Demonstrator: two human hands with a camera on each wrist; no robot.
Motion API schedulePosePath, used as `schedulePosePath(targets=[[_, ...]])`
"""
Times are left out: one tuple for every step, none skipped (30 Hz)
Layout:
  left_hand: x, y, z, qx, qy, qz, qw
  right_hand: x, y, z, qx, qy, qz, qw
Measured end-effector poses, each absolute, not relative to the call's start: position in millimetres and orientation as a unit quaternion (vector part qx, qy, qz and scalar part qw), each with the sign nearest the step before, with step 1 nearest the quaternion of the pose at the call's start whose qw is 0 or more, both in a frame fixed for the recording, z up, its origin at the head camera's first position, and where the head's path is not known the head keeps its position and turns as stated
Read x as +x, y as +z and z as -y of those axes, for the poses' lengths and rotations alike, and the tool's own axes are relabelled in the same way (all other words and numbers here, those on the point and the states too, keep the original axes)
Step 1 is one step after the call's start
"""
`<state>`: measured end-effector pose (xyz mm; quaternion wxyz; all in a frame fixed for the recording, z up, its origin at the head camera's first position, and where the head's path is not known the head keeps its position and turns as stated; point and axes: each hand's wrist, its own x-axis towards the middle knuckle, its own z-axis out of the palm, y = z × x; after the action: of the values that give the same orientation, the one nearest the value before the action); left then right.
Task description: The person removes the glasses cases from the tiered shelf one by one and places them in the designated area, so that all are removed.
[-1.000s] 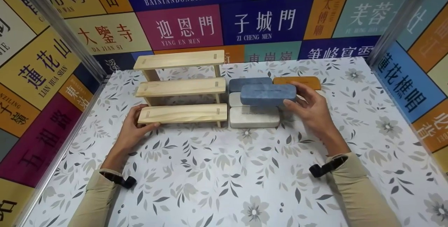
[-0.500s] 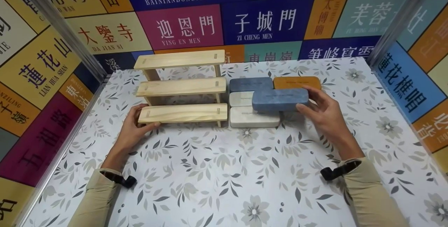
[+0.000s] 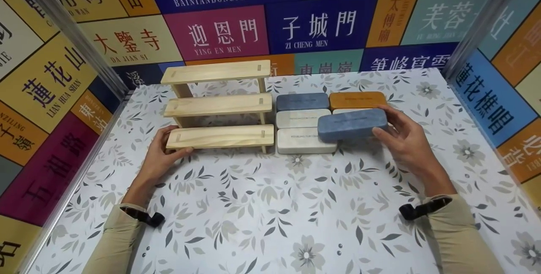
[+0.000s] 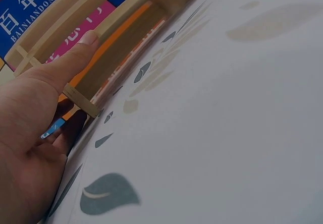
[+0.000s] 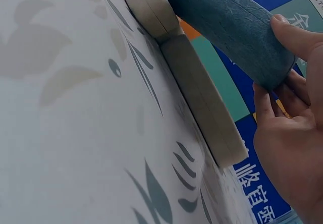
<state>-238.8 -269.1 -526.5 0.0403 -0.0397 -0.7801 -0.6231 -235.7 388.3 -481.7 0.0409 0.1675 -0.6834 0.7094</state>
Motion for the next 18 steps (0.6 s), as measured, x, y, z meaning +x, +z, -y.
schedulePosePath(targets=[[-238.5, -526.4, 269.1, -0.04, -0.623, 0.781, 0.04, -235.4, -482.0, -389.7, 0.17, 0.708, 0.684, 0.042], [-238.3, -526.2, 269.0, -0.04, -0.622, 0.781, 0.039, -235.1, -482.4, -391.1, 0.172, 0.708, 0.684, 0.042], [-238.1, -526.0, 268.8, -0.041, -0.621, 0.782, 0.039, -234.6, -482.8, -392.6, 0.175, 0.708, 0.683, 0.042], [-237.8, -525.7, 268.4, -0.042, -0.621, 0.782, 0.038, -233.8, -483.1, -394.3, 0.177, 0.708, 0.682, 0.042], [-237.5, -525.5, 268.1, -0.043, -0.62, 0.782, 0.037, -233.1, -483.4, -396.2, 0.179, 0.709, 0.681, 0.042], [-237.4, -525.3, 268.0, -0.043, -0.621, 0.782, 0.037, -232.3, -483.7, -398.0, 0.182, 0.71, 0.679, 0.042], [-237.3, -525.1, 267.9, -0.044, -0.622, 0.781, 0.036, -231.5, -484.1, -400.0, 0.186, 0.712, 0.676, 0.041], [-237.3, -525.0, 267.9, -0.045, -0.623, 0.78, 0.035, -230.6, -484.4, -402.1, 0.19, 0.714, 0.672, 0.039], [-237.5, -525.1, 268.0, -0.045, -0.625, 0.779, 0.035, -229.6, -484.7, -404.2, 0.194, 0.715, 0.671, 0.039], [-237.6, -525.2, 268.2, -0.046, -0.626, 0.778, 0.034, -228.8, -485.0, -406.3, 0.198, 0.714, 0.67, 0.04], [-237.7, -525.3, 268.3, -0.046, -0.627, 0.777, 0.034, -228.0, -485.3, -408.6, 0.201, 0.714, 0.669, 0.04], [-238.0, -525.5, 268.4, -0.047, -0.628, 0.776, 0.034, -227.1, -485.5, -410.9, 0.201, 0.714, 0.669, 0.041], [-238.1, -525.8, 268.6, -0.047, -0.629, 0.776, 0.034, -226.2, -485.5, -413.0, 0.199, 0.715, 0.669, 0.04], [-238.3, -526.0, 268.9, -0.047, -0.628, 0.776, 0.034, -225.2, -485.3, -415.1, 0.193, 0.714, 0.672, 0.04], [-238.3, -526.2, 269.2, -0.047, -0.626, 0.777, 0.035, -224.1, -485.0, -417.3, 0.187, 0.714, 0.674, 0.04], [-238.2, -526.4, 269.5, -0.047, -0.625, 0.779, 0.035, -222.8, -484.7, -419.3, 0.182, 0.715, 0.674, 0.038], [-238.2, -526.6, 269.8, -0.047, -0.624, 0.779, 0.035, -221.3, -484.6, -421.0, 0.176, 0.717, 0.674, 0.035], [-238.1, -526.8, 270.3, -0.047, -0.624, 0.779, 0.035, -219.9, -484.6, -422.7, 0.172, 0.719, 0.673, 0.033]])
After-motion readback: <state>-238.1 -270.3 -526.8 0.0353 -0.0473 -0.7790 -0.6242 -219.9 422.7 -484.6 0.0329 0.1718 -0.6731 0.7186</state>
